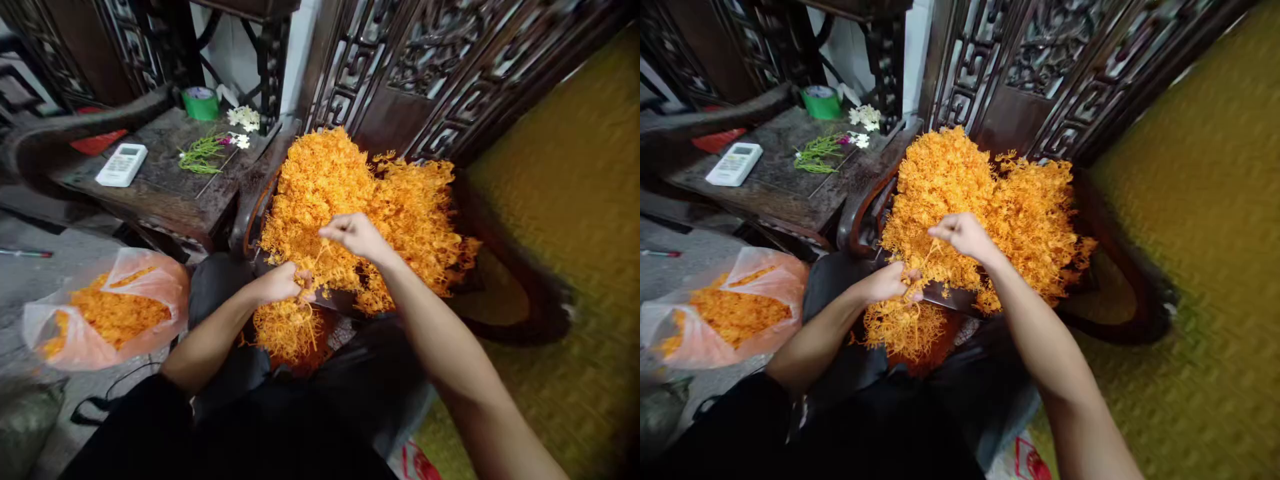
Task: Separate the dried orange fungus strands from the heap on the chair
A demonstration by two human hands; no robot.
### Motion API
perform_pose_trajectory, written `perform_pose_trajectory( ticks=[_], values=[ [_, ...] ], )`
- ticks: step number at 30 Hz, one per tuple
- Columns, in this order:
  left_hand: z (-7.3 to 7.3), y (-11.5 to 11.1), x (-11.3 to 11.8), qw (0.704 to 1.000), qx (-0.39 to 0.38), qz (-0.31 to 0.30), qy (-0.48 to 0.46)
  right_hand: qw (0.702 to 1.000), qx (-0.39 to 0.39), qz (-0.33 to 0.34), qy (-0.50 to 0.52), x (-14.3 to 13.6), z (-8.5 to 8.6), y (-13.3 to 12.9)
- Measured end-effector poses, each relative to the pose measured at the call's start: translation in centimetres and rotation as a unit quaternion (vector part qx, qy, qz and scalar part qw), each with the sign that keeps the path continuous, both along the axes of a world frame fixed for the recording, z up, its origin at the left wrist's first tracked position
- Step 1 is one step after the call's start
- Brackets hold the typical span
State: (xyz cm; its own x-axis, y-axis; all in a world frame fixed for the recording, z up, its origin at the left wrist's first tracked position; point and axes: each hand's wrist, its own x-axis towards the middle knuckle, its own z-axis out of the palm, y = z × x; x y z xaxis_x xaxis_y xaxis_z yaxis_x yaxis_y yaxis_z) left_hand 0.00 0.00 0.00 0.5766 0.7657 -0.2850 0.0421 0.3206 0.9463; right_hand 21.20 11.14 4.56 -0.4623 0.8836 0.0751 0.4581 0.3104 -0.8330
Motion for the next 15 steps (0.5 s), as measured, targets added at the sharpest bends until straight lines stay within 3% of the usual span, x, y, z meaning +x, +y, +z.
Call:
perform_pose_trajectory(
  ticks=[2, 4, 6, 9, 12, 15],
  values=[
    [-0.1, -0.6, -0.3, 1.000, -0.023, 0.000, -0.005, 0.972, 0.046, -0.191, 0.130, 1.3, 0.6, 2.5],
    [-0.2, -0.9, -0.5, 0.999, -0.042, 0.013, -0.016, 0.928, 0.044, -0.293, 0.227, 2.5, 1.2, 4.0],
    [-0.2, -0.8, -0.7, 0.997, -0.052, 0.040, -0.037, 0.909, -0.022, -0.288, 0.301, 3.2, 1.9, 4.0],
    [-0.2, 0.1, -1.0, 0.989, -0.081, 0.104, -0.061, 0.917, -0.103, -0.215, 0.319, 2.7, 2.7, 1.5],
    [-0.1, 0.9, -1.3, 0.983, -0.109, 0.134, -0.055, 0.933, -0.111, -0.170, 0.296, 0.9, 2.6, -1.9],
    [-0.2, 1.0, -1.3, 0.981, -0.105, 0.156, -0.051, 0.949, -0.070, -0.189, 0.243, -0.9, 1.8, -4.7]
  ],
)
